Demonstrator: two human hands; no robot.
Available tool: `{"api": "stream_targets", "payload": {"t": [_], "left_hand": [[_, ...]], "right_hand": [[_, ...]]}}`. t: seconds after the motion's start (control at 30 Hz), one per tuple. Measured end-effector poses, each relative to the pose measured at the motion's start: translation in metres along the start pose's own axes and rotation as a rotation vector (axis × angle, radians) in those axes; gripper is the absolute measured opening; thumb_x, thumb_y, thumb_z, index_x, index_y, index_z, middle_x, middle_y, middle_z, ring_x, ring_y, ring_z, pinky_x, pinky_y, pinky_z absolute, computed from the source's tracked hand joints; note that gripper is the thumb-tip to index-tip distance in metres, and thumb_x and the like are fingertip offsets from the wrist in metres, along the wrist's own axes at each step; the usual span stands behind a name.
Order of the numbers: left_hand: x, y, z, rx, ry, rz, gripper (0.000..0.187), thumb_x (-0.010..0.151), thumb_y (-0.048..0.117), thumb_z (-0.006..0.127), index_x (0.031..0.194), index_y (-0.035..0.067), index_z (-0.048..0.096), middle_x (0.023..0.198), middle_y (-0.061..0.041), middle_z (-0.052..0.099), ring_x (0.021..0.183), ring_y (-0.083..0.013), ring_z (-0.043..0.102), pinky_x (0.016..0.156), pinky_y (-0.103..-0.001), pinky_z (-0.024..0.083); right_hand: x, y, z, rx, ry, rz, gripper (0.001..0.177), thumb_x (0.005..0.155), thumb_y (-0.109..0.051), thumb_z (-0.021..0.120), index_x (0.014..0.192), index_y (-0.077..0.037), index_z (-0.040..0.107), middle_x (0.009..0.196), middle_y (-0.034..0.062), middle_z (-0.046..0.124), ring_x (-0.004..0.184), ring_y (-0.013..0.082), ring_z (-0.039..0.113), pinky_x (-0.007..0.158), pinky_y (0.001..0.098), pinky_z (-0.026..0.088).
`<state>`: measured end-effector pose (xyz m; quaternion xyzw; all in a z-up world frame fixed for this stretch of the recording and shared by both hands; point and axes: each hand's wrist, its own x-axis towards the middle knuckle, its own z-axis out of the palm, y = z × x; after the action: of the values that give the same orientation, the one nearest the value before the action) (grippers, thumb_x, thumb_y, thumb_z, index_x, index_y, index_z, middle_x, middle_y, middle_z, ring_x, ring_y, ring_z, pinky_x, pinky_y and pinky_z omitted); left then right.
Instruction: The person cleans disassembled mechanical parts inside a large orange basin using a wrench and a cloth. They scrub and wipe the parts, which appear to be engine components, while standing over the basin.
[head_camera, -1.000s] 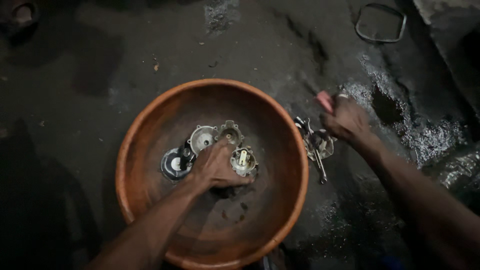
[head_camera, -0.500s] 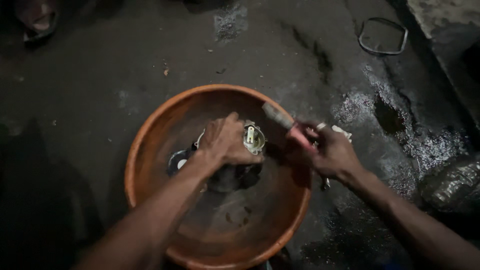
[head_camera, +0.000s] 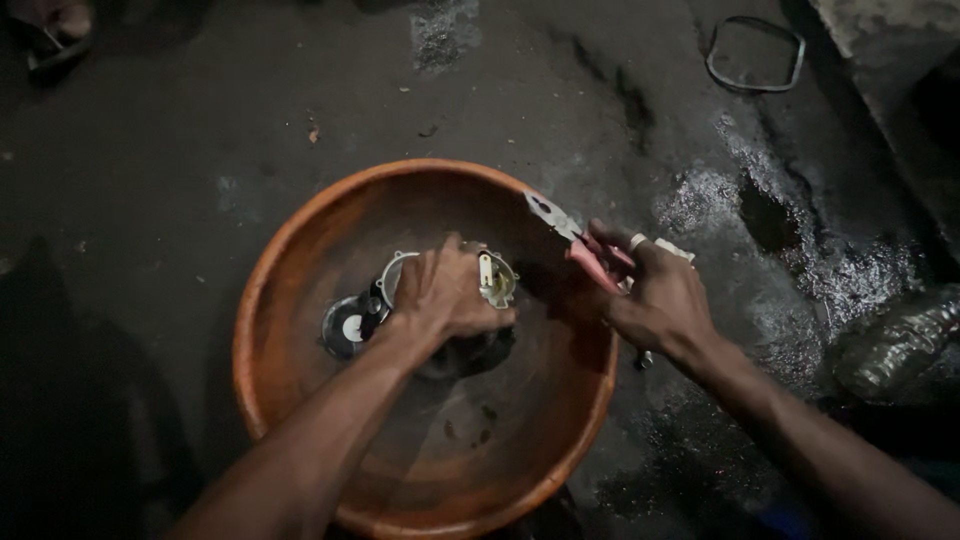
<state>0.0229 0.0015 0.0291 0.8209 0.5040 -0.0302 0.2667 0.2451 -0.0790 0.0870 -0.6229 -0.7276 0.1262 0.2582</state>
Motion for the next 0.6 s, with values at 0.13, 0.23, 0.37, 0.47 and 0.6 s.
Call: {"api": "stream_targets", "payload": {"t": [0.13,0.23,0.37,0.47,0.6], "left_hand": [[0.003,0.004,0.008,0.077,-0.063,-0.025,0.075,0.064,0.065,0.079,0.108,0.005,0.078,0.132,-0.025,0.058,0.093,-0.0408,0.072,0.066,-0.049,0.066],[0.0,-0.001,0.02,0.045,0.081,0.008,0.084,0.058,0.072,0.081,0.103,0.001,0.078,0.123,-0.024,0.063,0.096,-0.0411,0.071,0.072,-0.051,0.06],[-0.002,0.006,0.032,0.034,0.025,-0.006,0.091,0.06,0.072,0.079,0.117,0.002,0.071,0.13,-0.028,0.056,0.089,-0.042,0.072,0.063,-0.05,0.063],[-0.007,0.01,0.045,0.065,0.04,0.01,0.104,0.062,0.077,0.08,0.116,-0.011,0.067,0.123,-0.026,0.059,0.092,-0.0407,0.07,0.066,-0.049,0.061],[-0.007,0.007,0.046,-0.011,0.02,-0.016,0.099,0.06,0.069,0.083,0.118,-0.01,0.066,0.124,-0.028,0.057,0.094,-0.0406,0.07,0.066,-0.048,0.062]], "right_hand": [[0.004,-0.006,0.001,-0.16,-0.585,0.739,0.072,0.08,-0.062,0.075,0.144,-0.031,0.058,0.1,0.0101,0.079,0.05,0.0159,0.057,0.045,0.0328,0.048],[0.0,-0.012,0.001,-0.134,-0.509,0.838,0.071,0.084,-0.06,0.073,0.145,-0.027,0.059,0.091,0.0157,0.08,0.047,0.0158,0.057,0.043,0.0321,0.046],[0.007,-0.019,-0.004,-0.242,-0.633,0.702,0.074,0.081,-0.062,0.074,0.145,-0.03,0.054,0.088,0.0098,0.078,0.048,0.0145,0.056,0.044,0.0301,0.046],[0.003,-0.02,-0.007,-0.059,-0.524,0.82,0.077,0.077,-0.054,0.079,0.145,-0.028,0.052,0.085,0.0107,0.08,0.047,0.015,0.062,0.043,0.0332,0.052],[-0.001,-0.023,-0.005,-0.124,-0.624,0.905,0.067,0.085,-0.061,0.074,0.142,-0.025,0.064,0.093,0.0134,0.08,0.054,0.0112,0.066,0.05,0.031,0.054]]}}
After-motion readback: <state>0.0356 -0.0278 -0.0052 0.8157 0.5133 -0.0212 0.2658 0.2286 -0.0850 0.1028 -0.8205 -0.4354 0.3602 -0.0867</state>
